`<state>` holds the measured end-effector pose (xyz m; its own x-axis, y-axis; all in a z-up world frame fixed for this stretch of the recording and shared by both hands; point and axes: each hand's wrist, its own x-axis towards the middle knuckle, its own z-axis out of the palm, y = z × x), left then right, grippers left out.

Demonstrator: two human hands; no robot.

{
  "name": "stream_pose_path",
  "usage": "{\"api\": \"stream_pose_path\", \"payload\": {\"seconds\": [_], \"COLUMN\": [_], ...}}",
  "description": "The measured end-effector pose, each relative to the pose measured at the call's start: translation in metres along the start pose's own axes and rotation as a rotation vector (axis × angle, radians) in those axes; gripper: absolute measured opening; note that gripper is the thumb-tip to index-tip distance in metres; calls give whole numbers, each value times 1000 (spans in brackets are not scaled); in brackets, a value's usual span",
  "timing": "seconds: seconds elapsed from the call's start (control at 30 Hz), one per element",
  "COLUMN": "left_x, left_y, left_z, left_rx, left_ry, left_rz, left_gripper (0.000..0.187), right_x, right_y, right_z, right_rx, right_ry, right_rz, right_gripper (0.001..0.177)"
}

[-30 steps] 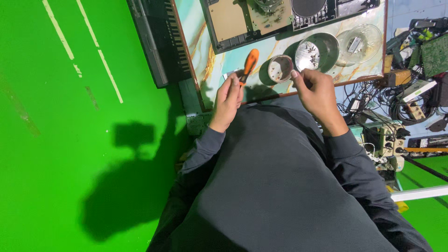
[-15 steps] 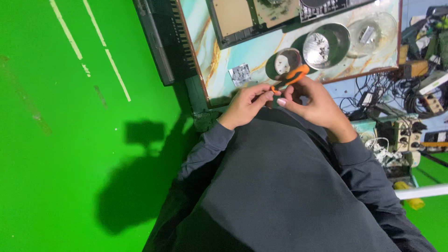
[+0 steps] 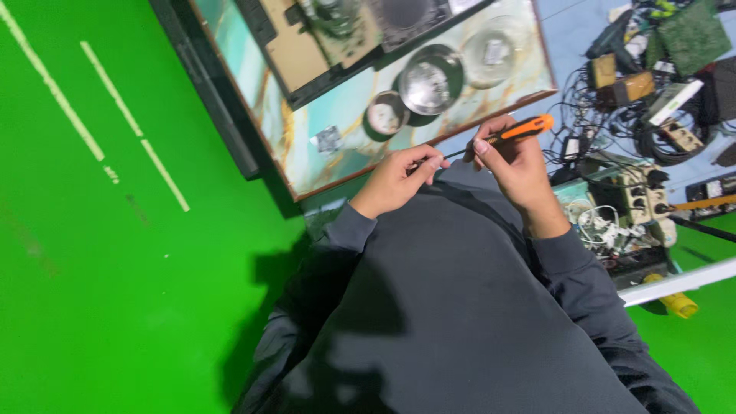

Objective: The person works on a disassembled electronic device on a table, using pliers to cut a yellow sponge and a screwdriver to manipulate internal components. They also handle a small metal bowl containing screws and a thin metal rod, placing items into the bowl and adjusting the device's interior.

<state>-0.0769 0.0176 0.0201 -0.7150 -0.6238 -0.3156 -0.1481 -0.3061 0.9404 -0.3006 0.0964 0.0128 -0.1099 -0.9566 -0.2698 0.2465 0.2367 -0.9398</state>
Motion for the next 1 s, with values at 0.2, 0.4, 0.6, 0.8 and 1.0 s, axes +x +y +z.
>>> {"api": "stream_pose_path", "payload": {"seconds": [0.2,0.4,0.6,0.8,1.0], "left_x": [56,105,143,175,212], "left_y": [25,46,59,69,82], "left_z": [89,150,190,213,228], "left_rx": [290,281,363,424,346], "left_ry": [-73,-101,-220,-416,-481], "left_rz": [24,70,233,245,236], "left_gripper": [19,19,17,18,17], "right_x": [-32,-66,-96,-105,-76], "right_y": [-15,-39,-44,-53,-58], "right_z": [-82,-165,-216,-236,-244], "right_rx": [-121,-54,81,24,22], "right_ry": [-8,227,509,334,340], "right_rz": [117,29,-168,-66,-50], "right_gripper": [13,10,8,11,11]}}
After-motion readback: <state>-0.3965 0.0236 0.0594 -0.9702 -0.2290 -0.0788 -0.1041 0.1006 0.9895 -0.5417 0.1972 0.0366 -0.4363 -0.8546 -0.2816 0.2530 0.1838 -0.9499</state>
